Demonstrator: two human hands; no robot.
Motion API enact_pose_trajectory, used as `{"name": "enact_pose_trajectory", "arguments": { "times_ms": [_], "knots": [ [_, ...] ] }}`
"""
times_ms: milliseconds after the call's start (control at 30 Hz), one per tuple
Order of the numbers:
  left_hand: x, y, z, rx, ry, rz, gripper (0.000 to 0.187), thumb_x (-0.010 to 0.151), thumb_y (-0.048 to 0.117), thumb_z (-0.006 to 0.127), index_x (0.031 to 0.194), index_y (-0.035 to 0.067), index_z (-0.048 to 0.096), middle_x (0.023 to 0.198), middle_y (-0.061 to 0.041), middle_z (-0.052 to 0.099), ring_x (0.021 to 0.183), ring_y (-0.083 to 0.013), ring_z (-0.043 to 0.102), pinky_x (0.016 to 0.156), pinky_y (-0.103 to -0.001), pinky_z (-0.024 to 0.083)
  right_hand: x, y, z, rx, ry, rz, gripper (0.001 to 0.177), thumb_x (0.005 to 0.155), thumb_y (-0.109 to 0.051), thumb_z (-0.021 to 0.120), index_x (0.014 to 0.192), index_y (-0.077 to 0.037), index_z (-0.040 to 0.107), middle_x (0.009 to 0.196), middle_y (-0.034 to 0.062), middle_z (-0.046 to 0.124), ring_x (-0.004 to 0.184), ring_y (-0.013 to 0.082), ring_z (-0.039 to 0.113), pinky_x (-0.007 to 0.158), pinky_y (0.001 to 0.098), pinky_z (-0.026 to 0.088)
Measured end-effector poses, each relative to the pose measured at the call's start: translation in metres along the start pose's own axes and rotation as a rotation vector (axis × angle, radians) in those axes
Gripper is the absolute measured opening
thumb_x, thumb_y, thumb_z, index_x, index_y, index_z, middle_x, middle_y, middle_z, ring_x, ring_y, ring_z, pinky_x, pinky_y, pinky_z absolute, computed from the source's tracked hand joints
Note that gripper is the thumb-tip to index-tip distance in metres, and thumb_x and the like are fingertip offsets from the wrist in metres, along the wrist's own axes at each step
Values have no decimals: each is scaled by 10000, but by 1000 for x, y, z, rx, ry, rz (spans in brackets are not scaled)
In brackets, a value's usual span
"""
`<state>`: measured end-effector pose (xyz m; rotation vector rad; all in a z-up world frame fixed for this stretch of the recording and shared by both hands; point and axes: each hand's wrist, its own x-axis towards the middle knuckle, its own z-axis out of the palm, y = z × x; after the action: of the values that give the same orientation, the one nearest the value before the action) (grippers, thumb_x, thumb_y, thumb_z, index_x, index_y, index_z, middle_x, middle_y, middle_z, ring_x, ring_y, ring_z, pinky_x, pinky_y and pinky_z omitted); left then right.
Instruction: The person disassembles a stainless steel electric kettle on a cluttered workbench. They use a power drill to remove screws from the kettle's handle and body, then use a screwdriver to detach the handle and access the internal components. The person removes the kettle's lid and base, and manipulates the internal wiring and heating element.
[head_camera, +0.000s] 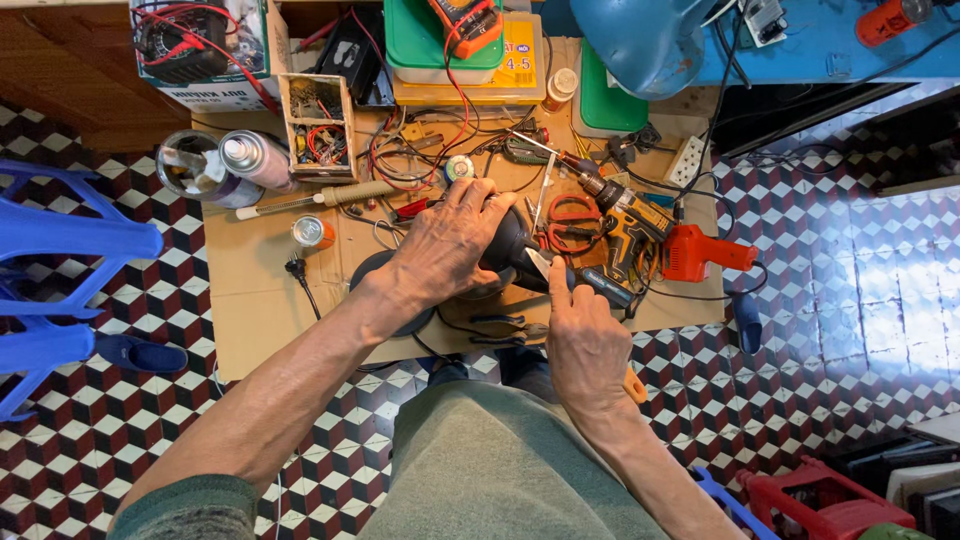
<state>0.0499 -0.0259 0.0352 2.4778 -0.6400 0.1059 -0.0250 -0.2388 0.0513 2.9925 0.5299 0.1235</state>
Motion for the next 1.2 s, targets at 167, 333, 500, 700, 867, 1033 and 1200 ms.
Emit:
{"name": "enact_pose_trajectory", "arguments": {
  "times_ms": [167,333,500,700,867,1033,1200],
  "knots": [
    [1,-2,4,2,-50,-15,943,617,370,946,1361,17,486,1289,-173,515,1235,-373,521,889,-464,566,15,16,-12,54,-205,-42,401,905,-51,616,1306,-59,627,746,109,652,617,246,668,499,391,534],
    [3,-6,2,48,-89,-3,986,576,335,942,1386,24,475,1322,-171,513,1259,-380,509,931,-453,546,41,31,-20,78,-424,-58,170,994,-126,589,1146,-90,658,779,138,705,688,313,697,618,450,557],
    [-1,-6,2,30,-46,21,1028,586,364,959,1404,7,447,1334,-195,497,1268,-411,486,951,-478,523,8,-13,-6,35,-83,94,560,815,-85,679,1365,-37,592,785,112,642,647,262,696,520,381,559],
    [-5,-5,3,29,-62,14,1023,598,340,943,1429,19,439,1366,-172,485,1309,-397,476,952,-471,538,-7,-39,14,-50,45,211,640,795,-71,688,1422,-9,578,797,55,578,682,198,662,523,313,552],
    [-6,-2,-1,-13,-96,-3,963,640,344,927,1443,91,460,1359,-160,482,1308,-387,472,965,-498,529,-4,-35,10,69,66,199,469,923,-222,661,1313,34,612,773,95,606,674,244,669,502,349,543],
    [7,-6,-2,32,-225,35,852,665,354,900,1418,207,531,1293,-190,485,1257,-389,470,1013,-526,451,26,13,-14,55,-330,95,224,971,-209,538,891,-65,690,743,140,674,699,307,691,597,458,545],
    [17,-19,5,-32,-149,245,675,653,376,902,1229,156,628,1296,-196,515,1243,-384,484,1012,-525,389,62,32,-39,125,-490,11,293,998,-256,496,852,-59,657,712,191,681,678,371,694,640,512,544]
  ]
}}
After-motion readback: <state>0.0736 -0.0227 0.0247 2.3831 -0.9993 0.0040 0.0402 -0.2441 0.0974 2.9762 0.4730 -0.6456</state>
